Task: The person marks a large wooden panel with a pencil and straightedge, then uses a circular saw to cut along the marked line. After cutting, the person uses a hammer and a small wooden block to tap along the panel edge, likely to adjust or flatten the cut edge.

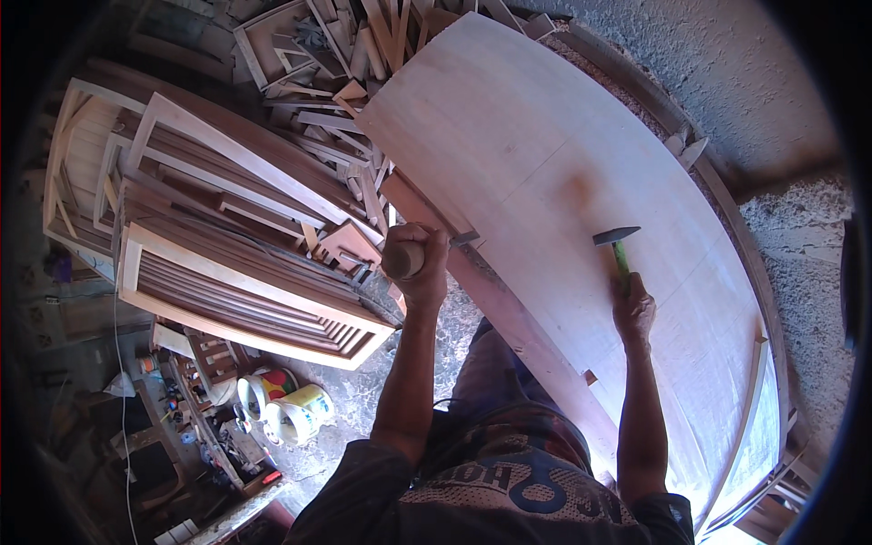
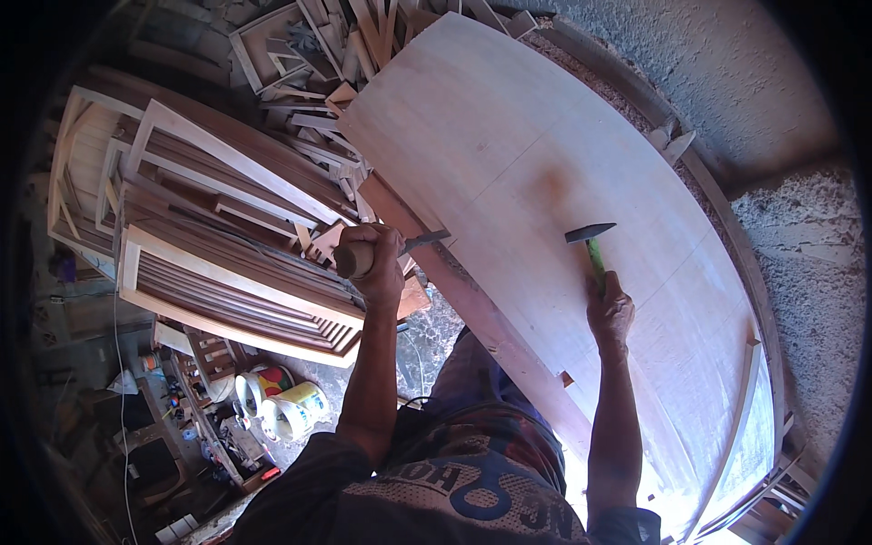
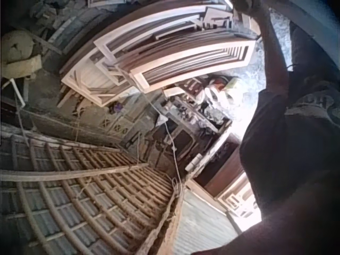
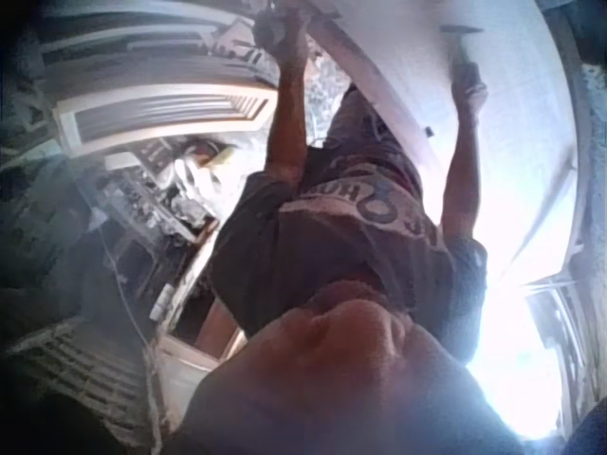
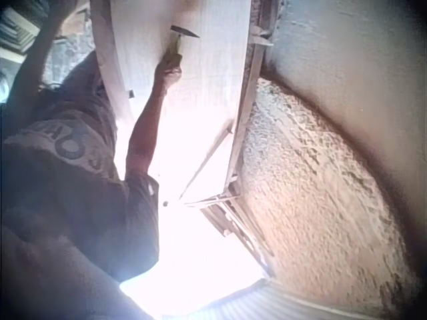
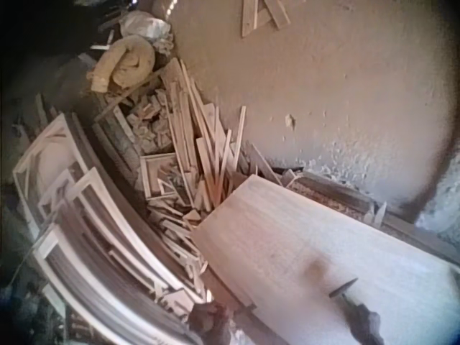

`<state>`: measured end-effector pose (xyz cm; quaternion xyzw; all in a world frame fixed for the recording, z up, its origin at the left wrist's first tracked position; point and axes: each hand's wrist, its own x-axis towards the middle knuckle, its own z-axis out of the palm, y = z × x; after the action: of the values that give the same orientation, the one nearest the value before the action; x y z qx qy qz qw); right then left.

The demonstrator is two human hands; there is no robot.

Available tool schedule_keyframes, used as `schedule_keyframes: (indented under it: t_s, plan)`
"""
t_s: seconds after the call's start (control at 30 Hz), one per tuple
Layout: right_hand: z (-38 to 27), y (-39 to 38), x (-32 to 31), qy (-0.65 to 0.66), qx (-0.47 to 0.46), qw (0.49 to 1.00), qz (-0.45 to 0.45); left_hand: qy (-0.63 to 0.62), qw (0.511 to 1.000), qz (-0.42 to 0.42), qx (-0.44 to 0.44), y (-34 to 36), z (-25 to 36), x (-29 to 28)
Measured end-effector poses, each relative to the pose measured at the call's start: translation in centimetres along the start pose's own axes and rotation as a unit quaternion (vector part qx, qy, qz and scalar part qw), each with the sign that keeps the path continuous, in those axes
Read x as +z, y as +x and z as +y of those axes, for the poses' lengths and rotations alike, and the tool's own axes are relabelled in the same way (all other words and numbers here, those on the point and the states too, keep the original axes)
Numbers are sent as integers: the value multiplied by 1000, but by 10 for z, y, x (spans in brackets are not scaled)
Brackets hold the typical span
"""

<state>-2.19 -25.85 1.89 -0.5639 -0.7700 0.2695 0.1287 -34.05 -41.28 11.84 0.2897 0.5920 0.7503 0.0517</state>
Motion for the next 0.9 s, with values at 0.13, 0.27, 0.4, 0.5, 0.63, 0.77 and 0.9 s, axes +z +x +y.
schedule_keyframes:
  t_s: [0.13,0.27,0.4,0.5,0.63,0.77,0.9]
  plan:
    - [1,0,1,-2,-2,1000,2,21,999,49,-3,-6,5,6]
    - [0,0,1,3,-1,1000,7,6,999,47,4,-10,3,6]
    - [3,0,2,-2,4,1000,7,-41,999,19,-3,-11,8,6]
    - [1,0,2,-3,11,1000,-1,1,999,-9,33,-19,3,5]
    - [-2,-1,-1,5,7,1000,-1,-3,1000,20,12,-19,1,3]
    - [-1,0,-2,2,7,1000,1,-34,998,-17,-48,5,-3,-7]
    - [-1,1,-1,7,11,1000,3,-24,997,-65,-35,4,-3,-12]
